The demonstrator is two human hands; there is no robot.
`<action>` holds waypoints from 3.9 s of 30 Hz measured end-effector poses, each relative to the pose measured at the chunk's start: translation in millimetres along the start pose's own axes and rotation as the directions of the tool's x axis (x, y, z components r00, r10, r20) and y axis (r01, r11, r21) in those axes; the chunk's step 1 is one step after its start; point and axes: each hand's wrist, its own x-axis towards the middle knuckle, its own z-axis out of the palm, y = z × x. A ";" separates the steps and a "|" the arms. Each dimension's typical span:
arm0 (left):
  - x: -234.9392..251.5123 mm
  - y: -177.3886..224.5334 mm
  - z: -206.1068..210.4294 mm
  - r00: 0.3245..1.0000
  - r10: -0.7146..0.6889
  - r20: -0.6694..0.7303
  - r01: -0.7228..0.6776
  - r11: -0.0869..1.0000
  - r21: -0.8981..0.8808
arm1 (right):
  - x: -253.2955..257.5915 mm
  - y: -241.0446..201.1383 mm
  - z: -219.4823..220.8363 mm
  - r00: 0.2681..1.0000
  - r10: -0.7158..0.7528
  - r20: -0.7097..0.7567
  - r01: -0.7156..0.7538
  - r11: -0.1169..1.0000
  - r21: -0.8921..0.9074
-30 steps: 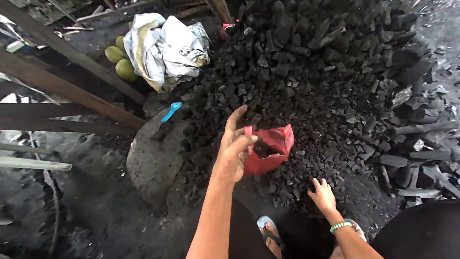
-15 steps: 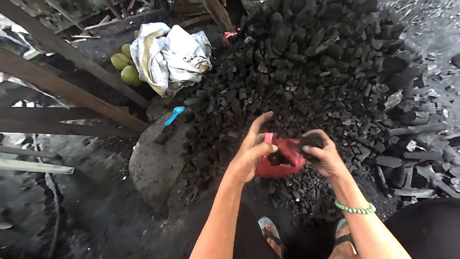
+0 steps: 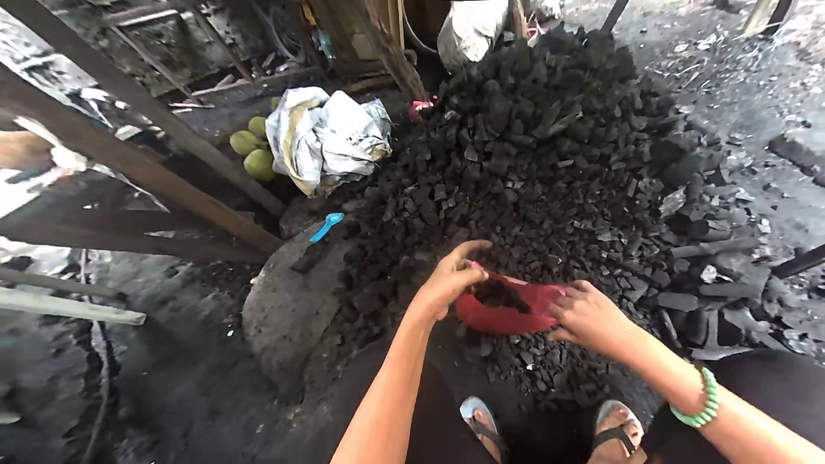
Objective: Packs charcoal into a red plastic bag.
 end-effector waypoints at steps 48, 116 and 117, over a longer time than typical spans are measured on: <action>-73.2 44.6 90.1 0.979 0.066 0.195 -0.141 0.905 0.401 | -20.2 -41.3 -44.1 0.920 0.391 -0.033 0.002 0.080 0.997; -88.6 5.0 103.9 0.994 -0.013 -0.105 0.044 0.955 0.295 | -57.0 -80.4 22.1 0.694 0.288 -0.659 0.181 0.817 0.548; -90.0 3.7 105.6 0.993 0.035 -0.108 0.002 0.944 0.329 | -58.0 -78.0 21.6 0.711 0.286 -0.643 0.177 0.811 0.557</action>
